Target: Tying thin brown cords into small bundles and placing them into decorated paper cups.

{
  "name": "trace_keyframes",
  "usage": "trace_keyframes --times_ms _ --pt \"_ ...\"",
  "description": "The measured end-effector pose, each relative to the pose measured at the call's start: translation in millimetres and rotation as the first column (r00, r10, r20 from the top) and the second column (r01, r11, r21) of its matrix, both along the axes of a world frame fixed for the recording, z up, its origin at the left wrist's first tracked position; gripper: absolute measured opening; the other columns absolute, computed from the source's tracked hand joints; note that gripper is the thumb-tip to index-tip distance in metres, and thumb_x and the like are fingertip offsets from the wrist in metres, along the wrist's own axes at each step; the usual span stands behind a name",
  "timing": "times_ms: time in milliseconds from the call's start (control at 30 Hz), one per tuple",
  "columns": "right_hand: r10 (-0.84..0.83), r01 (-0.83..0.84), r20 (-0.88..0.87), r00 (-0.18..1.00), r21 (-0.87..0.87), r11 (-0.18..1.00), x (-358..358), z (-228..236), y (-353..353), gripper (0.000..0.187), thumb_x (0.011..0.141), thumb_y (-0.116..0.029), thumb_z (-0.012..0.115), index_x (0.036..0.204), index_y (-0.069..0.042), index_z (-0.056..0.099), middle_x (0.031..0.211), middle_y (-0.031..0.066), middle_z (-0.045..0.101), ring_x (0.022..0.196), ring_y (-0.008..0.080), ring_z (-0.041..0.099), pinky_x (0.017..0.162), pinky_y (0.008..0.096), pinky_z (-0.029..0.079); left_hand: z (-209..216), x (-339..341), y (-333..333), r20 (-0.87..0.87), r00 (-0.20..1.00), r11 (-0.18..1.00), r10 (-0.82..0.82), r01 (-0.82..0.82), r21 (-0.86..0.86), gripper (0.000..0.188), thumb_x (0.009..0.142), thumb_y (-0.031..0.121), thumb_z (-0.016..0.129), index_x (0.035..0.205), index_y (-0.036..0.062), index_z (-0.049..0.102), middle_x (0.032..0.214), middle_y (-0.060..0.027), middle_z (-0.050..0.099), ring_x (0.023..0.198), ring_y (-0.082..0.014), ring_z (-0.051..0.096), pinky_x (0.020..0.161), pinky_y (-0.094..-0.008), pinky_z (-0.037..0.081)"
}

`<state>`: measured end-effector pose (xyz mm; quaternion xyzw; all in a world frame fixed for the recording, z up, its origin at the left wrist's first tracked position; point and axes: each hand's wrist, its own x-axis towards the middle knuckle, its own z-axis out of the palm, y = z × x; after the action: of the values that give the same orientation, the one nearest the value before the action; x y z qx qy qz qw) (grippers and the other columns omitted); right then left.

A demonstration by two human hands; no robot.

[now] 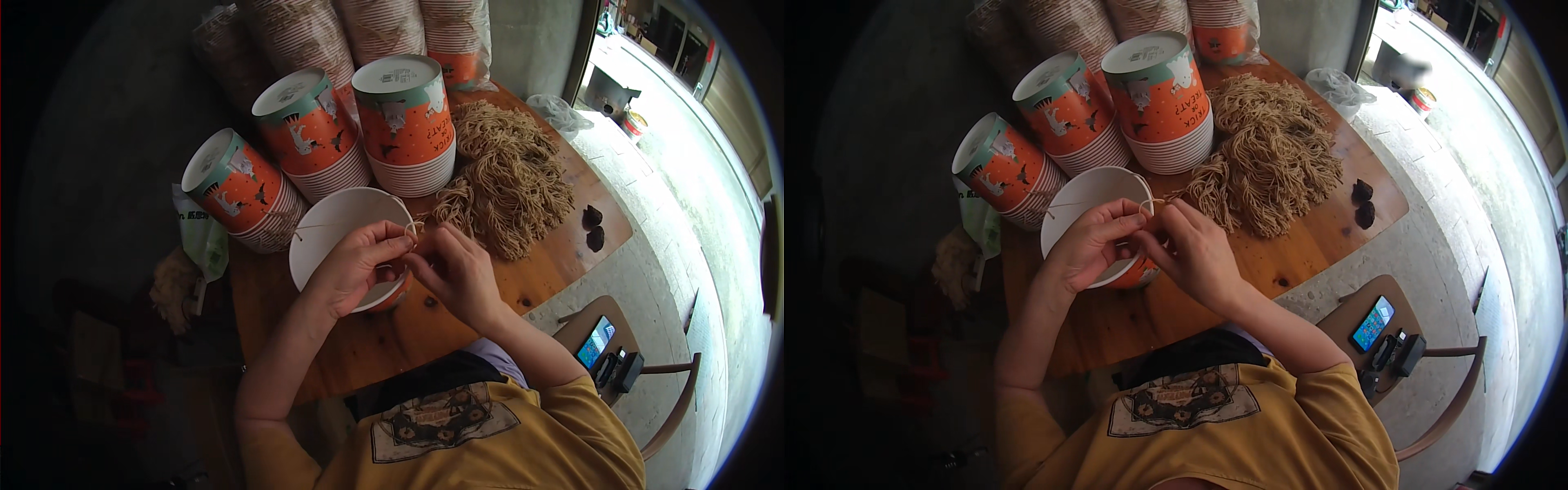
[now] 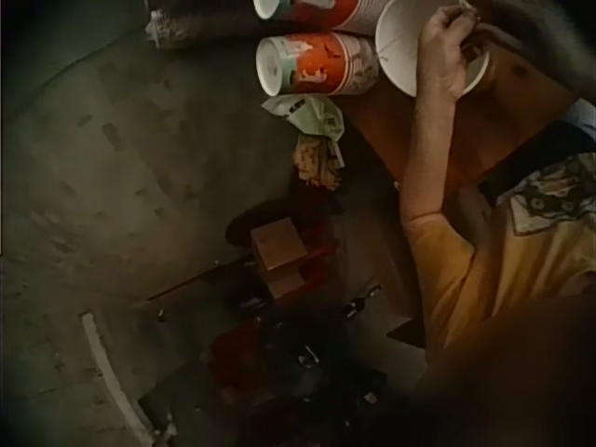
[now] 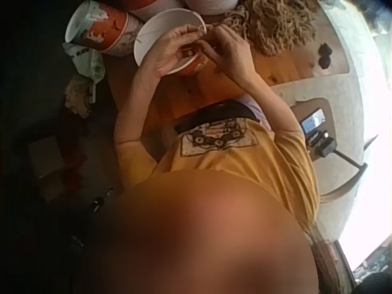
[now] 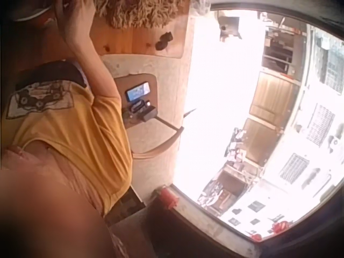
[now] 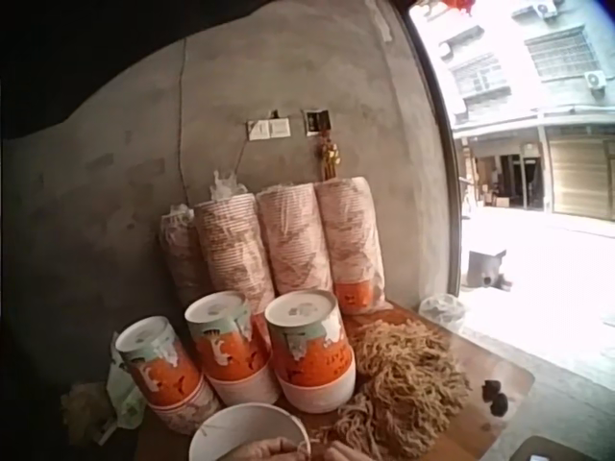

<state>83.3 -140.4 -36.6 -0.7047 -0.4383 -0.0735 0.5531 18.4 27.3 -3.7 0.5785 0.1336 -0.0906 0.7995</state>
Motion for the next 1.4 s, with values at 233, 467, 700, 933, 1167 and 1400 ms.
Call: trace_keyframes --times_ms 233,467,700,933,1167,1400 --pt "-0.082 0.078 0.196 0.977 0.029 0.997 -9 -3 8 0.018 0.08 -0.01 0.073 0.082 -0.003 0.056 0.075 0.0066 0.054 0.059 0.0165 0.058 0.051 0.0287 0.047 16 0 -5 -0.11 0.994 1.0 -0.018 0.019 0.009 0.016 0.094 0.016 0.058 0.106 0.0061 0.058 0.095 -0.0023 0.063 0.084 -0.0089 0.06 0.072 -0.024 0.049" --pt "0.044 -0.042 -0.076 0.996 0.024 0.999 10 7 -6 0.015 0.082 -0.009 0.067 0.095 -0.006 0.061 0.086 0.0081 0.056 0.072 0.025 0.059 0.062 0.0333 0.05 8 -1 1 0.004 1.0 0.994 -0.013 0.013 0.109 0.014 0.094 0.012 0.056 0.105 0.0028 0.056 0.092 -0.0039 0.061 0.079 -0.0092 0.059 0.073 -0.0245 0.05" --pt "0.127 -0.109 0.228 0.965 -0.09 0.99 37 9 -6 0.023 0.077 -0.005 0.066 0.1 -0.007 0.061 0.098 0.0063 0.056 0.095 0.0275 0.054 0.081 0.0382 0.048 11 -1 -3 0.031 0.998 0.995 -0.048 0.044 0.093 0.012 0.09 0.004 0.058 0.101 0.0018 0.054 0.09 -0.0041 0.058 0.079 -0.01 0.058 0.073 -0.0232 0.05" --pt "0.223 -0.229 0.086 0.971 0.059 0.972 37 1 -8 0.011 0.079 -0.003 0.062 0.087 -0.003 0.054 0.104 0.0087 0.054 0.093 0.0212 0.056 0.081 0.033 0.049 14 -3 -3 0.033 0.997 0.988 -0.072 0.067 0.139 0.018 0.086 -0.002 0.058 0.1 0.0051 0.051 0.093 -0.0035 0.057 0.081 -0.01 0.056 0.072 -0.0231 0.048" --pt "0.502 -0.409 -0.591 0.632 0.296 0.863 38 -9 -12 0.007 0.082 -0.003 0.055 0.089 -0.002 0.053 0.091 0.0012 0.054 0.076 0.0082 0.054 0.065 0.0252 0.047 7 -4 -10 0.245 0.956 0.839 -0.164 0.005 0.544 0.022 0.087 -0.003 0.057 0.103 0.0058 0.045 0.094 -0.0025 0.051 0.081 -0.0086 0.055 0.072 -0.0226 0.048" --pt "0.293 -0.306 -0.203 0.934 -0.033 0.952 32 5 -11 0.013 0.082 -0.009 0.066 0.091 -0.004 0.057 0.081 0.0026 0.051 0.069 0.0131 0.055 0.06 0.0273 0.046 5 -8 -16 0.443 0.855 0.571 -0.269 -0.229 0.788 0.026 0.089 -0.001 0.055 0.109 0.0058 0.04 0.094 -0.0089 0.054 0.085 -0.0198 0.063 0.074 -0.0345 0.052"
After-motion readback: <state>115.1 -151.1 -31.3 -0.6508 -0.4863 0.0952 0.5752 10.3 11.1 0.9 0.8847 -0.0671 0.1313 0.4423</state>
